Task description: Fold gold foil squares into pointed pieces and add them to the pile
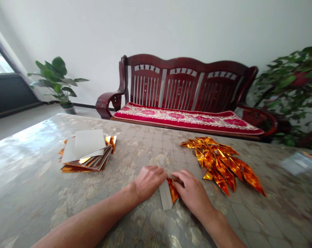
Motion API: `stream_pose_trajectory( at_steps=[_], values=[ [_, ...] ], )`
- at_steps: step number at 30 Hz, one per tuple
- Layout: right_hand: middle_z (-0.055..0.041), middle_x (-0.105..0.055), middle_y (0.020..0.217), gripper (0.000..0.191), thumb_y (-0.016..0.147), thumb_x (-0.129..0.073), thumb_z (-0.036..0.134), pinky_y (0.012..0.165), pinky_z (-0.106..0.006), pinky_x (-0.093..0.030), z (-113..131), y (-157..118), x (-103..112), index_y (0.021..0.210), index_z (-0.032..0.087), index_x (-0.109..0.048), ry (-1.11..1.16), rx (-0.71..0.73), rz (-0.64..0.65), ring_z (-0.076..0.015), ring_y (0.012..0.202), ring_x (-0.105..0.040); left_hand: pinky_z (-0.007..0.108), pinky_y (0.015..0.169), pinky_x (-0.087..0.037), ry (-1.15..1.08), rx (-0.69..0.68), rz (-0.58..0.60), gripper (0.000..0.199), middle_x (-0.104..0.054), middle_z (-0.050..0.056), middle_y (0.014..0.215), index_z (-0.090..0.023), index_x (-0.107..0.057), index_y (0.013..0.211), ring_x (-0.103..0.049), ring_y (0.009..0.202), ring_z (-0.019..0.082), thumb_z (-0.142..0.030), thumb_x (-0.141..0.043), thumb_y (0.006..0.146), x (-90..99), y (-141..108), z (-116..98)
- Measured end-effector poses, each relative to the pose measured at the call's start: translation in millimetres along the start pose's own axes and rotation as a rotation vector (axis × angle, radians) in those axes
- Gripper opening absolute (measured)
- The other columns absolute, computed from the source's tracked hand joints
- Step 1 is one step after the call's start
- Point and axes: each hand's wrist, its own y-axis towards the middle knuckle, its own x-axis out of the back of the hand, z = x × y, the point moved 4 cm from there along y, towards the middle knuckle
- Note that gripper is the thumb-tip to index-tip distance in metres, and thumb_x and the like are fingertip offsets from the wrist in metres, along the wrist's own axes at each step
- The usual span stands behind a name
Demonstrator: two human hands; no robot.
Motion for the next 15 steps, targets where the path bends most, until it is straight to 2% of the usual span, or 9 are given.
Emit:
stream_pose_trajectory(
  at_steps=[2, 5, 11, 15],
  values=[
    [-0.0015, -0.066, 0.086, 0.014, 0.084, -0.057, 0.018, 0.074, -0.029, -0.048, -2.4, 0.1, 0.9, 0.086, 0.024, -0.07, -0.015, -0.046, 0.006, -0.0194, 0.087, -0.065, 0.027, 0.066, -0.044, -0.007, 0.006, -0.014, 0.009, -0.066, 0.001, 0.085, -0.02, -0.062, 0.092, -0.063, 0.079, 0.018, -0.022, -0.054, 0.098, -0.7, -0.7, -0.9],
    [-0.0004, -0.064, 0.081, 0.014, 0.084, -0.057, 0.018, 0.071, -0.028, -0.046, -4.0, 0.9, 1.3, 0.076, 0.024, -0.067, -0.013, -0.073, 0.018, -0.0187, 0.083, -0.064, 0.028, 0.066, -0.043, -0.009, 0.011, -0.017, 0.011, -0.066, 0.001, 0.083, -0.02, -0.062, 0.09, -0.063, 0.077, 0.018, -0.022, -0.054, 0.098, 0.4, -1.3, -1.8],
    [0.0, -0.063, 0.08, 0.013, 0.084, -0.056, 0.017, 0.07, -0.028, -0.044, -4.1, 1.6, -1.2, 0.074, 0.023, -0.063, -0.031, -0.106, 0.037, -0.0189, 0.082, -0.062, 0.028, 0.066, -0.043, -0.01, 0.039, -0.004, 0.013, -0.065, 0.002, 0.081, -0.02, -0.064, 0.088, -0.062, 0.077, 0.018, -0.02, -0.054, 0.097, 1.7, -0.8, -1.1],
    [0.0, -0.063, 0.082, 0.013, 0.086, -0.056, 0.017, 0.07, -0.028, -0.043, -1.1, -0.4, -0.1, 0.076, 0.023, -0.061, -0.071, -0.062, 0.027, -0.0188, 0.084, -0.061, 0.028, 0.065, -0.042, -0.005, 0.019, -0.027, 0.012, -0.066, 0.001, 0.082, -0.02, -0.062, 0.086, -0.063, 0.077, 0.018, -0.02, -0.055, 0.096, 1.0, -1.5, -0.5]
  ],
)
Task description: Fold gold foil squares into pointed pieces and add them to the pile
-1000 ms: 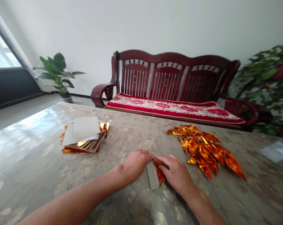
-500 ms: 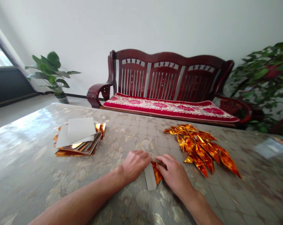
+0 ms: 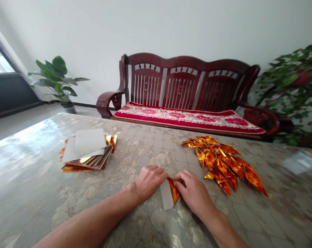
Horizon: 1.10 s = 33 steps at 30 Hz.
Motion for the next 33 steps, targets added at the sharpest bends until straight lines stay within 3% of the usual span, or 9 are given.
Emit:
stream_pose_trajectory(
  at_steps=[12, 21, 27, 33],
  values=[
    [-0.0017, -0.06, 0.082, 0.021, 0.094, -0.051, 0.011, 0.07, -0.027, -0.04, 11.7, -9.2, 1.8, 0.078, 0.022, -0.059, -0.242, 0.244, -0.053, -0.0173, 0.08, -0.059, 0.028, 0.07, -0.044, -0.024, -0.075, 0.021, 0.015, -0.066, 0.001, 0.083, -0.019, -0.063, 0.088, -0.063, 0.078, 0.017, -0.023, -0.053, 0.099, 5.0, 1.7, 3.3],
    [-0.0015, -0.064, 0.085, 0.018, 0.097, -0.052, 0.015, 0.074, -0.029, -0.041, 13.1, -13.7, 1.6, 0.095, 0.024, -0.068, -0.221, 0.296, -0.051, -0.0185, 0.085, -0.06, 0.029, 0.072, -0.044, -0.041, -0.119, 0.017, 0.017, -0.067, 0.002, 0.084, -0.019, -0.064, 0.092, -0.061, 0.079, 0.018, -0.024, -0.05, 0.101, 10.6, 0.0, 5.1],
    [-0.0019, -0.064, 0.086, 0.018, 0.095, -0.055, 0.012, 0.075, -0.03, -0.04, 13.0, -12.3, 1.4, 0.095, 0.023, -0.07, -0.253, 0.344, -0.036, -0.0187, 0.084, -0.057, 0.028, 0.072, -0.044, -0.061, -0.107, -0.002, 0.016, -0.068, 0.001, 0.084, -0.019, -0.065, 0.091, -0.061, 0.079, 0.017, -0.024, -0.052, 0.1, 11.4, -0.5, 7.3],
    [-0.0026, -0.062, 0.083, 0.022, 0.099, -0.049, 0.015, 0.075, -0.032, -0.038, 10.1, -12.3, -0.8, 0.095, 0.022, -0.07, -0.219, 0.425, -0.103, -0.0188, 0.081, -0.054, 0.028, 0.07, -0.043, -0.089, -0.096, -0.032, 0.021, -0.068, 0.001, 0.081, -0.019, -0.066, 0.088, -0.061, 0.077, 0.017, -0.026, -0.051, 0.1, 8.7, 0.1, 8.7]
  ],
)
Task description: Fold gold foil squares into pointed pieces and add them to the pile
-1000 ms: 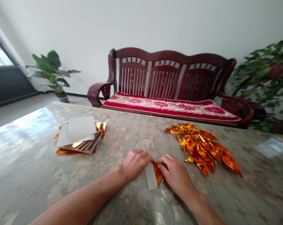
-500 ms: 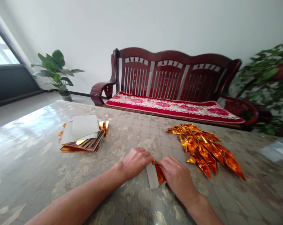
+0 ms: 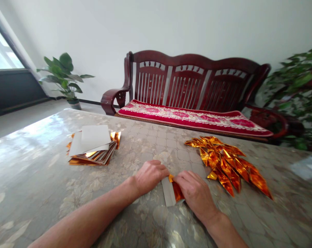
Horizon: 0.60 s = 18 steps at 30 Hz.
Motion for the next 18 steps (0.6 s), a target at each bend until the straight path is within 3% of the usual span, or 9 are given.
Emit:
stream_pose_trajectory(
  at_steps=[7, 11, 14, 18],
  values=[
    [-0.0029, -0.063, 0.082, 0.018, 0.098, -0.052, 0.017, 0.075, -0.032, -0.038, 1.3, -0.2, -0.2, 0.095, 0.022, -0.069, 0.02, 0.016, -0.02, -0.0198, 0.08, -0.053, 0.028, 0.079, -0.047, -0.04, 0.04, -0.009, 0.025, -0.07, 0.001, 0.081, -0.022, -0.07, 0.096, -0.063, 0.081, 0.018, -0.029, -0.047, 0.102, 0.3, -0.1, 1.1],
    [-0.003, -0.064, 0.083, 0.016, 0.095, -0.056, 0.014, 0.077, -0.031, -0.04, -1.6, 0.2, -1.8, 0.094, 0.021, -0.07, 0.058, -0.034, 0.002, -0.0198, 0.083, -0.055, 0.037, 0.105, -0.04, -0.123, 0.084, -0.015, 0.021, -0.073, -0.001, 0.085, -0.024, -0.071, 0.098, -0.068, 0.085, 0.018, -0.041, -0.06, 0.095, 1.8, -1.8, 3.5],
    [-0.0022, -0.066, 0.086, 0.016, 0.093, -0.058, 0.014, 0.08, -0.031, -0.042, -4.8, 1.2, -2.8, 0.097, 0.023, -0.07, 0.134, -0.116, 0.011, -0.0198, 0.086, -0.058, 0.043, 0.115, -0.03, -0.129, 0.13, -0.021, 0.026, -0.074, -0.002, 0.088, -0.025, -0.072, 0.099, -0.069, 0.089, 0.019, -0.048, -0.07, 0.086, 1.8, -2.8, 4.9],
    [-0.0002, -0.069, 0.089, 0.017, 0.089, -0.061, 0.014, 0.081, -0.03, -0.045, -10.5, 2.4, -5.6, 0.094, 0.026, -0.072, 0.244, -0.284, 0.042, -0.0193, 0.09, -0.062, 0.045, 0.117, -0.027, -0.08, 0.159, -0.013, 0.024, -0.075, -0.002, 0.088, -0.026, -0.072, 0.098, -0.07, 0.087, 0.019, -0.044, -0.073, 0.084, 0.7, -2.5, 2.4]
  ],
)
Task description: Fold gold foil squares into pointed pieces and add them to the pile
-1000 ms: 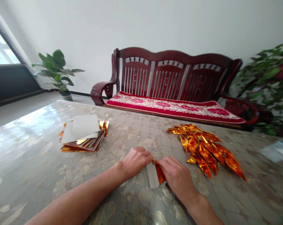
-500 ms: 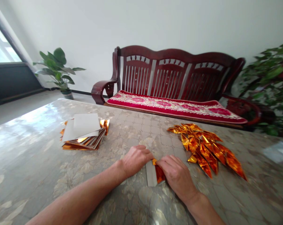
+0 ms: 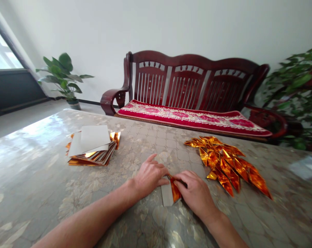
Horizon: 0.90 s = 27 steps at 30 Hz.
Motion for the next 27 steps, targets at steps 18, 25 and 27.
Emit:
stream_pose_trajectory(
  at_steps=[18, 25, 27],
  values=[
    [-0.0022, -0.062, 0.08, 0.017, 0.094, -0.056, 0.014, 0.075, -0.03, -0.04, 15.5, -3.7, 4.5, 0.091, 0.022, -0.071, -0.198, 0.237, -0.04, -0.0183, 0.08, -0.054, 0.05, 0.118, -0.024, 0.01, 0.02, 0.014, 0.018, -0.075, 0.0, 0.088, -0.025, -0.074, 0.095, -0.069, 0.085, 0.019, -0.039, -0.062, 0.094, 0.6, -0.1, -3.9],
    [-0.0021, -0.062, 0.081, 0.016, 0.095, -0.057, 0.014, 0.074, -0.031, -0.037, 16.2, -5.3, 3.1, 0.094, 0.022, -0.071, -0.252, 0.275, -0.037, -0.0185, 0.08, -0.052, 0.049, 0.119, -0.023, -0.02, 0.003, 0.024, 0.022, -0.076, 0.0, 0.092, -0.026, -0.075, 0.098, -0.069, 0.09, 0.018, -0.021, -0.053, 0.098, 3.7, -1.7, -2.9],
    [-0.0023, -0.062, 0.082, 0.015, 0.094, -0.058, 0.013, 0.075, -0.031, -0.037, 16.7, -5.3, 2.7, 0.092, 0.022, -0.071, -0.266, 0.27, -0.019, -0.0187, 0.081, -0.052, 0.049, 0.119, -0.022, -0.016, -0.011, 0.022, 0.023, -0.076, -0.001, 0.093, -0.027, -0.075, 0.099, -0.069, 0.09, 0.018, -0.018, -0.053, 0.096, 4.3, -2.5, -2.9]
  ],
)
